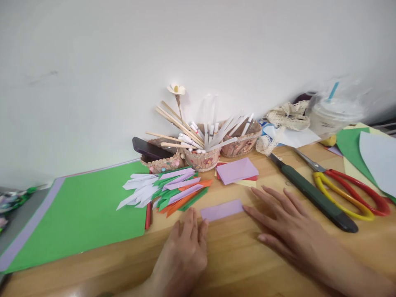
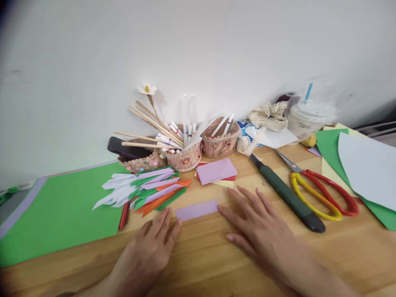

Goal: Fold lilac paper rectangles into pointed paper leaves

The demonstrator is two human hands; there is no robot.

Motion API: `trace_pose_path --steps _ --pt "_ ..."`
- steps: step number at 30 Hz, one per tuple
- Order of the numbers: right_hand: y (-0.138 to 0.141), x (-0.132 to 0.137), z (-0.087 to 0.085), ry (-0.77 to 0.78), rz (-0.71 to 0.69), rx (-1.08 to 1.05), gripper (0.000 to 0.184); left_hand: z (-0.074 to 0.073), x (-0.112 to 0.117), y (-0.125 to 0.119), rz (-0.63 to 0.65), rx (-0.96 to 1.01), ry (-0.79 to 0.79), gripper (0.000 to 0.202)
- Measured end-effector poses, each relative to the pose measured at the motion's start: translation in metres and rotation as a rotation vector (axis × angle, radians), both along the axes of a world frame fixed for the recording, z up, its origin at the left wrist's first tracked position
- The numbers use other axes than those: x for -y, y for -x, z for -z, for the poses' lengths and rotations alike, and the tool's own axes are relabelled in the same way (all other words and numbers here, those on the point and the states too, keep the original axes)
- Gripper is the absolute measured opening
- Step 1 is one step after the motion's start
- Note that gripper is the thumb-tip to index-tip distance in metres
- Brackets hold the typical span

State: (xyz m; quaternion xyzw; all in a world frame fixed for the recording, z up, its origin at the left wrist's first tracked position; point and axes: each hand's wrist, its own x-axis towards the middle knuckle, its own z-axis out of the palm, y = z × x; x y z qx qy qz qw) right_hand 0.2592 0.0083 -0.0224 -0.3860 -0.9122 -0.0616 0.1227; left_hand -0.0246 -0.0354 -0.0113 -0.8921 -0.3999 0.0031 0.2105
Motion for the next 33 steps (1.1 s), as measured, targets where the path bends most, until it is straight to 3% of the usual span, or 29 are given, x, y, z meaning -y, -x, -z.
trace_pose_path --steps 11,19,24,28,30,33 --pt "0.038 -0.020 0.003 0.164 0.014 -0.276 0.031 -0.005 -0.004 0.001 0.019 -0.017 0.050 0.031" --pt "0.040 -0.014 0.005 -0.070 -0.068 -0.324 0.010 -0.011 -0.007 -0.003 -0.020 0.005 -0.049 0.046" --pt "0.049 -0.005 -0.002 -0.088 -0.090 -0.315 0.014 -0.021 -0.010 -0.008 0.104 0.209 -0.067 0.039" --pt "0.060 0.005 -0.008 -0.022 -0.143 -0.339 0.010 -0.019 -0.011 -0.011 0.199 0.274 0.061 0.041" --pt "0.063 0.010 -0.012 0.057 -0.169 -0.344 0.009 -0.014 -0.012 -0.012 0.181 0.283 0.116 0.039" --pt "0.063 0.013 -0.018 0.231 -0.184 -0.364 0.022 -0.007 -0.016 -0.011 0.152 0.284 0.152 0.034"
